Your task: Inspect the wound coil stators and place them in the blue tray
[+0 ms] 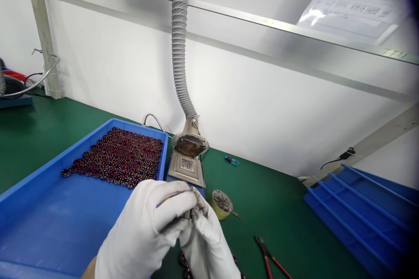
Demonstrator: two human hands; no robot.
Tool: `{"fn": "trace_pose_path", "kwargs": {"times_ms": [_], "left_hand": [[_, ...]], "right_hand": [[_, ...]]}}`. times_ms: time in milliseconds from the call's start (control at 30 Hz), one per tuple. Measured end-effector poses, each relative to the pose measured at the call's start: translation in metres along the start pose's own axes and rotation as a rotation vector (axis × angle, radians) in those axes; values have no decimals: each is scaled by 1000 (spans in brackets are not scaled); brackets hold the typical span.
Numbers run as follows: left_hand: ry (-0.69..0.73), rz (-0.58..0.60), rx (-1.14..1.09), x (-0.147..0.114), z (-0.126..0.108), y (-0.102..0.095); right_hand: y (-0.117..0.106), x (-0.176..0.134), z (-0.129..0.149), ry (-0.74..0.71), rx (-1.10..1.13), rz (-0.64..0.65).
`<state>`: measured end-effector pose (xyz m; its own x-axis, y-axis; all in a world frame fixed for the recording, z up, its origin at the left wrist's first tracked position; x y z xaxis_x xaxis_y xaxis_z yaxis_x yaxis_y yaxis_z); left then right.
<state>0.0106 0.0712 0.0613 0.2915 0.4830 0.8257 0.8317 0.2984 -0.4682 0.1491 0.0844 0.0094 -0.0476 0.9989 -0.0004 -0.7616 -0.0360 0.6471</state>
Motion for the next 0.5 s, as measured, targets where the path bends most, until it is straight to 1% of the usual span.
{"fn": "trace_pose_path", "kwargs": {"times_ms": [33, 100, 167, 200, 300, 367, 400, 433, 500], "left_hand": [[-17, 26, -48, 1, 1, -1], [-12, 27, -124, 2, 4, -3], [-8, -21, -220, 3, 8, -4], [-39, -51, -290, 3, 10, -4], [-240, -188, -573, 0, 16, -5], [-370, -302, -682, -1, 18, -9], [-432, -315, -703, -2, 17, -11], [-488, -288, -707, -1, 16, -13], [-561, -157, -722, 0, 13, -12]], "right_hand": [[-5, 6, -4, 19, 13, 1], [-13, 18, -13, 67, 48, -4], [-17, 28, -20, 102, 65, -8], [-18, 31, -22, 109, 56, -2], [-18, 34, -23, 116, 0, 55], [-19, 32, -21, 80, -29, 101], [-19, 31, -19, 58, -40, 118], [-19, 30, -19, 34, -53, 135], [-19, 30, -19, -2, -73, 148]]}}
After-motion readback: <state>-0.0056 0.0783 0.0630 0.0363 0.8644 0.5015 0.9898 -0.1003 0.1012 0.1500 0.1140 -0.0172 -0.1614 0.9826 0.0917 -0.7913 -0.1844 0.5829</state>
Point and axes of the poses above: each hand's wrist, its own x-axis towards the middle knuckle, its own y-axis out of the palm, z = x × y, the point moved 1 cm from there along x, towards the middle knuckle, and after that the axes turned 3 degrees about -z, right-handed, at the moved point
